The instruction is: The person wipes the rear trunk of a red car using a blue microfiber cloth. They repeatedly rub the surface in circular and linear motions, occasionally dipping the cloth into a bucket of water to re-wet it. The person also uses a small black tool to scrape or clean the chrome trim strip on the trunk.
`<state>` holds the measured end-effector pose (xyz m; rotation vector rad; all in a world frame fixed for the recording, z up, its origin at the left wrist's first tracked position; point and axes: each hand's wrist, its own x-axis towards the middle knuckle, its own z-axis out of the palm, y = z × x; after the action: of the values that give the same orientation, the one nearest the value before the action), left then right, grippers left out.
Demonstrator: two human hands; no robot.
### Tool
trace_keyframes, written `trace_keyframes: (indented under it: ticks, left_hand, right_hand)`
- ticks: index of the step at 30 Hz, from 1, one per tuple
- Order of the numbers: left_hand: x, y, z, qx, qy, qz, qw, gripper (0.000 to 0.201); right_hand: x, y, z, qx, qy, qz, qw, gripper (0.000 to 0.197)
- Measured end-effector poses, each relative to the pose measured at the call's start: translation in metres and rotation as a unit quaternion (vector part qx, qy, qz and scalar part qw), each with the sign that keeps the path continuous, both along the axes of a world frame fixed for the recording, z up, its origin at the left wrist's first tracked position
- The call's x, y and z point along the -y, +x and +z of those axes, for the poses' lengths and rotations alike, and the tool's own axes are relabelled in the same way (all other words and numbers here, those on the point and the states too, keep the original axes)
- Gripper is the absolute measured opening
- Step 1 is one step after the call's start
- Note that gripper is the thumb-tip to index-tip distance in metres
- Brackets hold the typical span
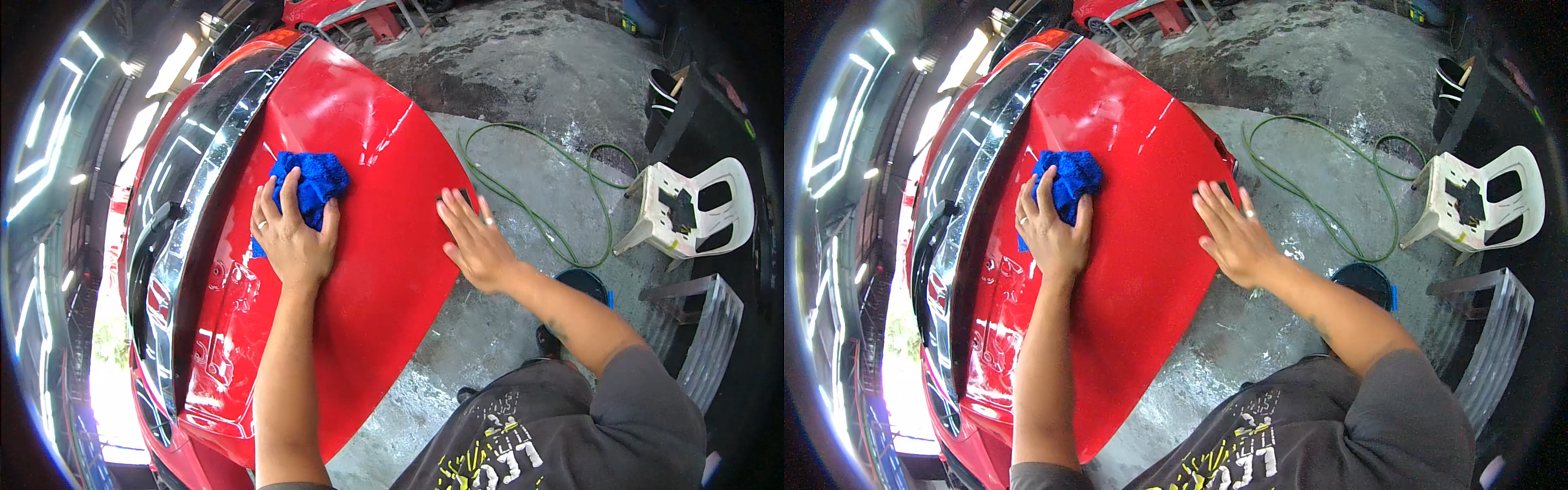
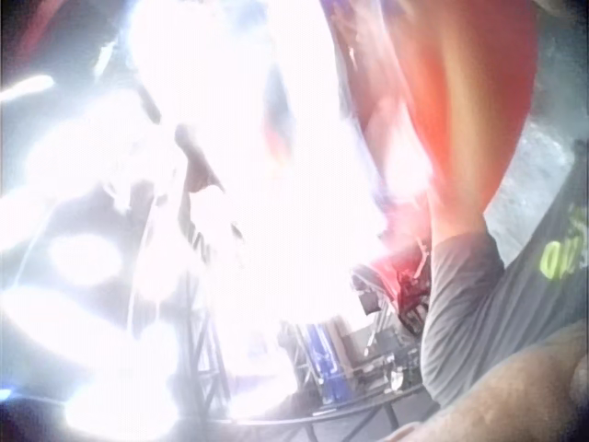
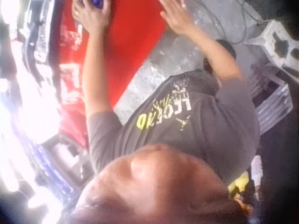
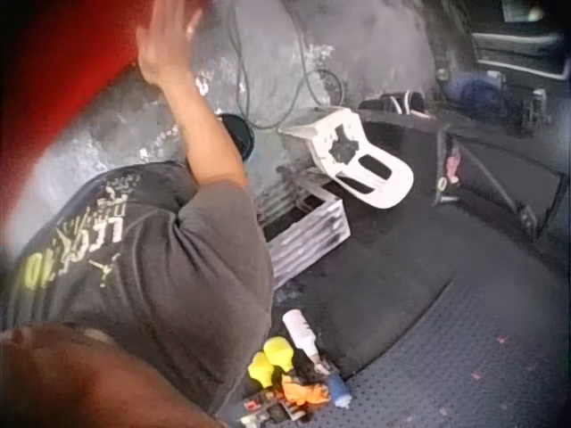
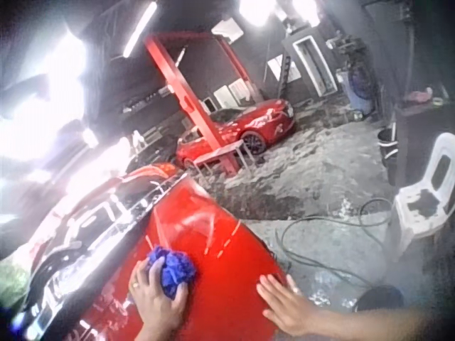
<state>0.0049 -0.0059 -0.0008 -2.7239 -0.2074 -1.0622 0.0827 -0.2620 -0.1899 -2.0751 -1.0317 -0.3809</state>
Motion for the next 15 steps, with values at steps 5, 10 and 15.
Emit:
trace_keyframes:
  ticks: [5,10,15]
  left_hand:
    - [0.005,0.009,0.006,0.002,0.017,-0.006,1.000,0.072]
    - [0.002,-0.001,0.006,-0.008,0.002,0.019,1.000,0.072]
    - [0.001,0.003,0.008,0.003,0.014,0.007,1.000,0.072]
  right_hand:
    - [-0.033,0.107,0.065,0.029,0.024,-0.018,0.999,0.067]
    - [0.010,0.073,0.025,0.032,0.025,0.060,0.997,0.066]
    - [-0.010,0.100,0.039,0.104,0.059,0.046,0.992,0.063]
